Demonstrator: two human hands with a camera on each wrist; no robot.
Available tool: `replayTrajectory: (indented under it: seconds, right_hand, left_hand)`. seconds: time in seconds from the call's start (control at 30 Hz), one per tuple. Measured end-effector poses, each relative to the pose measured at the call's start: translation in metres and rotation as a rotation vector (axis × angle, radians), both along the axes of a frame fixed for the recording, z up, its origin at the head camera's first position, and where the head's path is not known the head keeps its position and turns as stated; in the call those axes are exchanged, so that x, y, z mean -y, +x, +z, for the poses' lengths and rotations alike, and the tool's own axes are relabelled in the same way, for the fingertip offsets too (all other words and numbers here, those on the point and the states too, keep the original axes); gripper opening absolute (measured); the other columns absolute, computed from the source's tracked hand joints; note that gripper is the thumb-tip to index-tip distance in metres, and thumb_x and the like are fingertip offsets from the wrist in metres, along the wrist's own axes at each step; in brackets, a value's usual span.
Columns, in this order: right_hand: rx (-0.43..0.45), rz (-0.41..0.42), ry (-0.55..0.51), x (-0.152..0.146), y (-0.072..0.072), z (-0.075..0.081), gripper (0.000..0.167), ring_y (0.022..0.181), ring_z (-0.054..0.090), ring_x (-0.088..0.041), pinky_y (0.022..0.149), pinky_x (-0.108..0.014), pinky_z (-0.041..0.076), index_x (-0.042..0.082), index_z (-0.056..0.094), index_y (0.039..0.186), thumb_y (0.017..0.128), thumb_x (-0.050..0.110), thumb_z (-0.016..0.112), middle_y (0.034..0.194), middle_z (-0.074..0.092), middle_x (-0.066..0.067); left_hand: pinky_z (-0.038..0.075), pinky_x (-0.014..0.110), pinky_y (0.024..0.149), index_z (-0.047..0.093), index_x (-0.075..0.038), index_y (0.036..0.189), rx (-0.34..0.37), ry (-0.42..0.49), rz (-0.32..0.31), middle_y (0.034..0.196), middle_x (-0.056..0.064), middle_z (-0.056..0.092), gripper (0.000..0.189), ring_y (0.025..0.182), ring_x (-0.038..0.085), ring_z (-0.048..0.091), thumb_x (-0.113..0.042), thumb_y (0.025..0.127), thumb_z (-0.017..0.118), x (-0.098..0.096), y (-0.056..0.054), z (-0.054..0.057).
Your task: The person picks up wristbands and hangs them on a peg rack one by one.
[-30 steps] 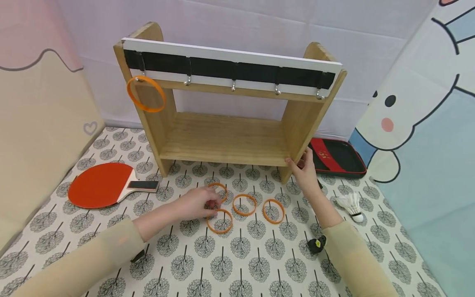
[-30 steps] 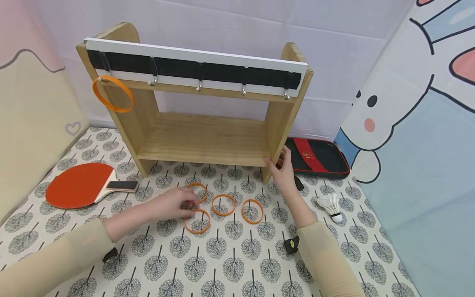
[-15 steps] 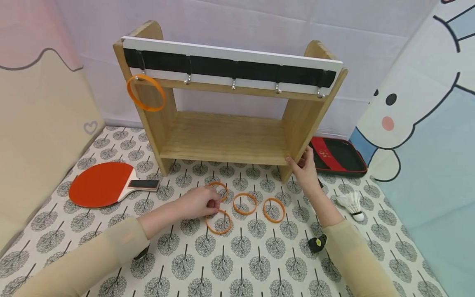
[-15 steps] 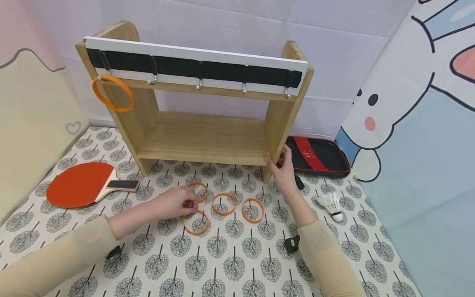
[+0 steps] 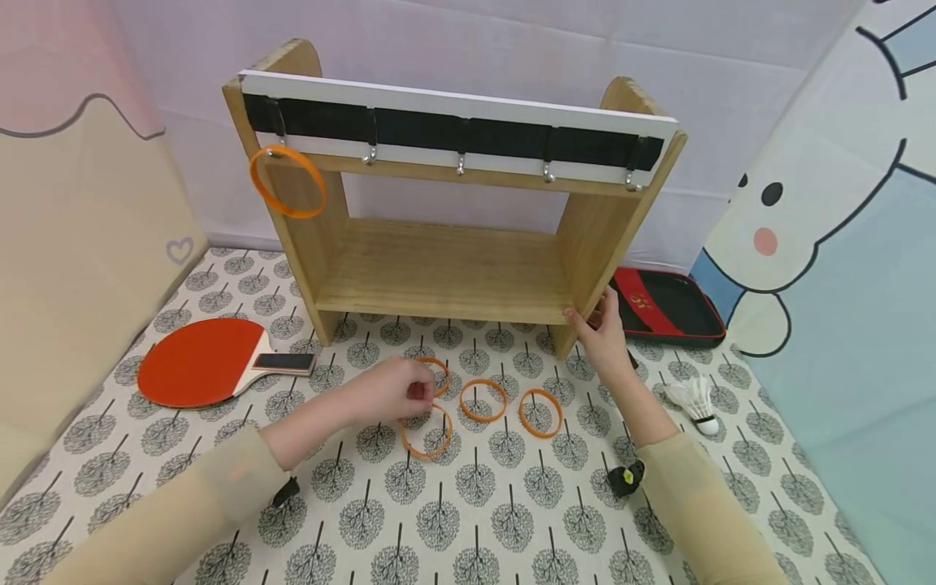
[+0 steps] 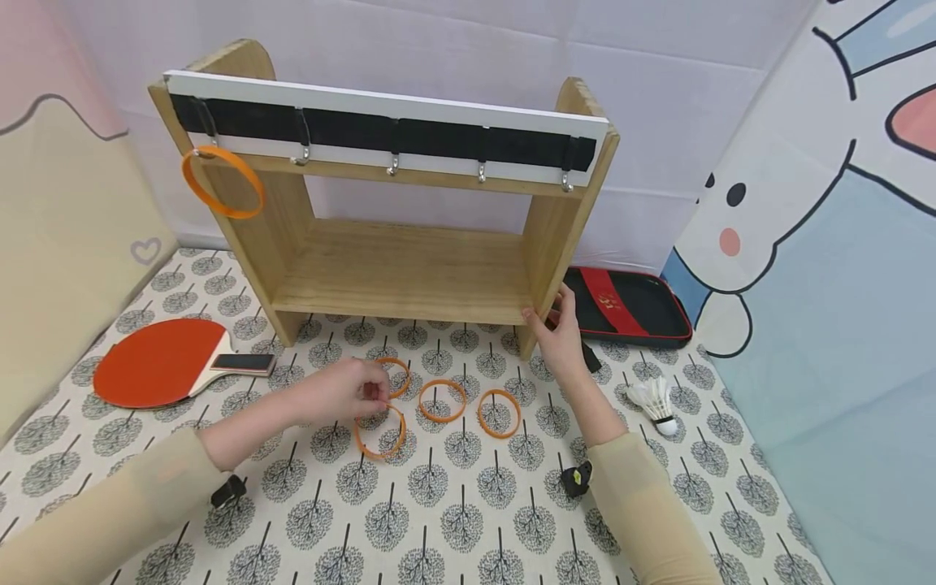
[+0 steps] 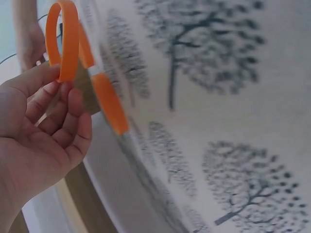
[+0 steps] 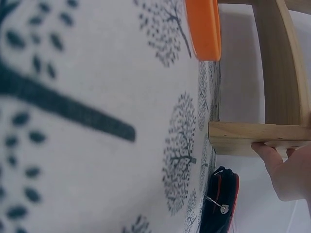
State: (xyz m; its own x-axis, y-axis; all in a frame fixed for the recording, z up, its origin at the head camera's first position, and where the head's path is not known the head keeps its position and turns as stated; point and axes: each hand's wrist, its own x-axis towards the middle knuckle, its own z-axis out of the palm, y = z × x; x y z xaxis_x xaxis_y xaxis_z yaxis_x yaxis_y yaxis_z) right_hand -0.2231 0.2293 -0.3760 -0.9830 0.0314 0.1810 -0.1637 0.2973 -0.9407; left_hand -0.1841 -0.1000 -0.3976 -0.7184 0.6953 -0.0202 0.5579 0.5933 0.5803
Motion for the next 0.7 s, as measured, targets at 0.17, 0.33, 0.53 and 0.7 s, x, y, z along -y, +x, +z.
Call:
replayTrajectory:
  seconds: [0.17, 0.33, 0.53, 0.7]
  right_hand:
    - [0.010, 0.002, 0.010, -0.001, 0.000, 0.001, 0.060, 0.125, 0.043, -0.039, 0.095, -0.057, 0.043, 0.011, 0.019, 0.145, 0.096, 0.010, 0.053, 0.141, 0.034, -0.023]
    - [0.009, 0.012, 0.001, 0.000, 0.001, 0.000, 0.061, 0.125, 0.042, -0.040, 0.096, -0.058, 0.042, 0.011, 0.017, 0.145, 0.096, 0.009, 0.052, 0.141, 0.033, -0.023]
    - [0.000, 0.015, -0.008, 0.001, 0.001, -0.001, 0.060, 0.124, 0.043, -0.039, 0.096, -0.057, 0.042, 0.010, 0.018, 0.145, 0.095, 0.008, 0.053, 0.140, 0.033, -0.023]
    - [-0.006, 0.006, 0.010, 0.000, 0.000, 0.000, 0.059, 0.124, 0.043, -0.039, 0.095, -0.057, 0.042, 0.010, 0.019, 0.144, 0.096, 0.009, 0.053, 0.141, 0.034, -0.023]
  left_hand:
    - [0.051, 0.017, 0.066, 0.062, -0.016, 0.078, 0.031, 0.030, 0.006, 0.073, -0.012, 0.060, 0.010, 0.068, 0.003, 0.056, -0.010, 0.084, 0.067, 0.000, 0.002, 0.010]
    - [0.051, 0.019, 0.063, 0.063, -0.017, 0.079, 0.009, 0.078, 0.023, 0.075, -0.011, 0.062, 0.009, 0.069, 0.003, 0.057, -0.012, 0.083, 0.070, 0.002, 0.003, 0.022]
    - [0.050, 0.023, 0.059, 0.063, -0.019, 0.081, -0.069, 0.137, 0.074, 0.076, -0.010, 0.064, 0.010, 0.069, 0.006, 0.056, -0.014, 0.084, 0.071, 0.006, 0.003, 0.046]
    - [0.048, 0.024, 0.057, 0.066, -0.022, 0.086, -0.118, 0.175, 0.136, 0.076, -0.012, 0.063, 0.007, 0.067, 0.008, 0.055, -0.018, 0.084, 0.072, 0.011, 0.002, 0.068]
